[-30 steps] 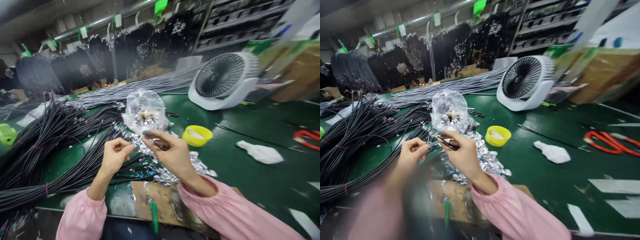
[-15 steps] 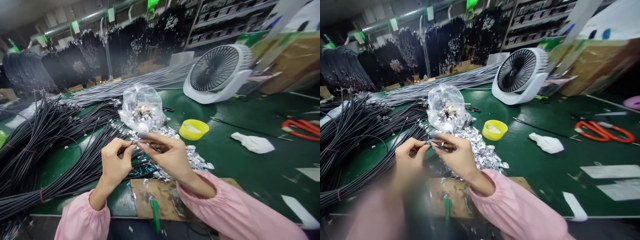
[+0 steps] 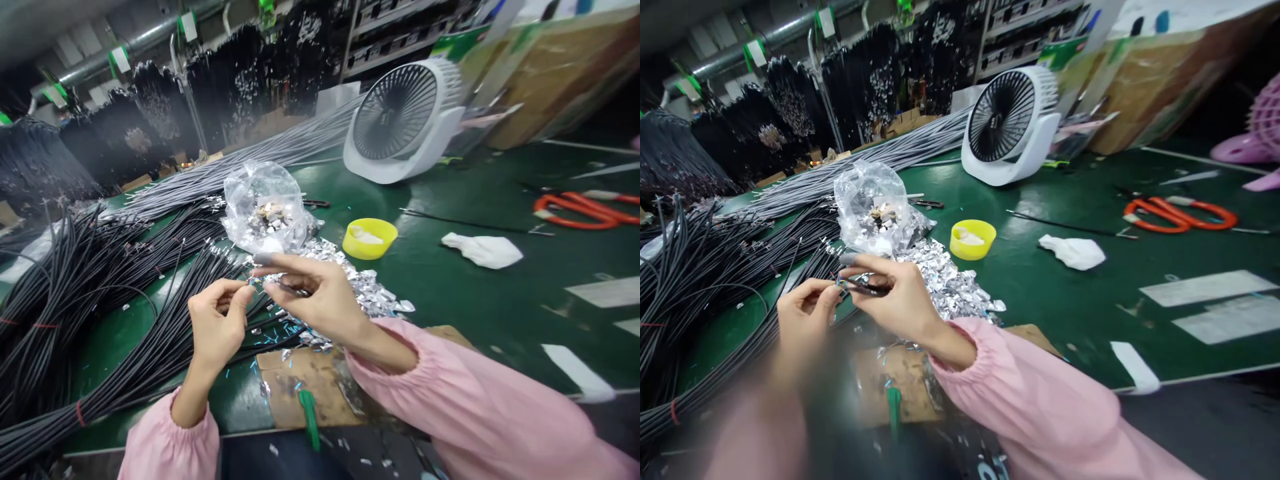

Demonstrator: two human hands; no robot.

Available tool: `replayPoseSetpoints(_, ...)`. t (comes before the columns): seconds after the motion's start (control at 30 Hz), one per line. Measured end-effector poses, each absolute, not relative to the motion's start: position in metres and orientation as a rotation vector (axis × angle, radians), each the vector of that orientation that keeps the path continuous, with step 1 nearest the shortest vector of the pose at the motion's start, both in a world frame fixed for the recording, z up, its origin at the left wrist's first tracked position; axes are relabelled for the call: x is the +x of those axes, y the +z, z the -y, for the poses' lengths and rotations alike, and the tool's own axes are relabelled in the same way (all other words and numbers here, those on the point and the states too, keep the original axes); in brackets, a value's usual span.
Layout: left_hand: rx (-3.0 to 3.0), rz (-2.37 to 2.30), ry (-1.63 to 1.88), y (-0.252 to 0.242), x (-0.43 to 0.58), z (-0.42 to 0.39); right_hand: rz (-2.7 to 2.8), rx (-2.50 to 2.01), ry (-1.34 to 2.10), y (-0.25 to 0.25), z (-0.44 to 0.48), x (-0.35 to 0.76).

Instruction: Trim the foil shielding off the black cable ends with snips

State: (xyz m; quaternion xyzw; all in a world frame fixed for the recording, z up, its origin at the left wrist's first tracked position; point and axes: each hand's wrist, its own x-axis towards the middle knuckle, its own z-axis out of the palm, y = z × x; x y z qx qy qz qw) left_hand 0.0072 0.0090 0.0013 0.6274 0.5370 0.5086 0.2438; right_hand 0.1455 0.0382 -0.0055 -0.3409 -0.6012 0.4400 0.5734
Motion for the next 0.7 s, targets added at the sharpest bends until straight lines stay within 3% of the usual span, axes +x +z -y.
replayPoseSetpoints(0.43,1.605,-1.439,1.428,0.003,0.0,-0.023,1.486,-0.987,0.674,-0.005,-0.049,0.158)
replayPoseSetpoints(0.7,2.367,-1.541,0.265,-0.018,-0.008,-0.024,1.633,-1.21,0.5,0.004,-0.074,0.178)
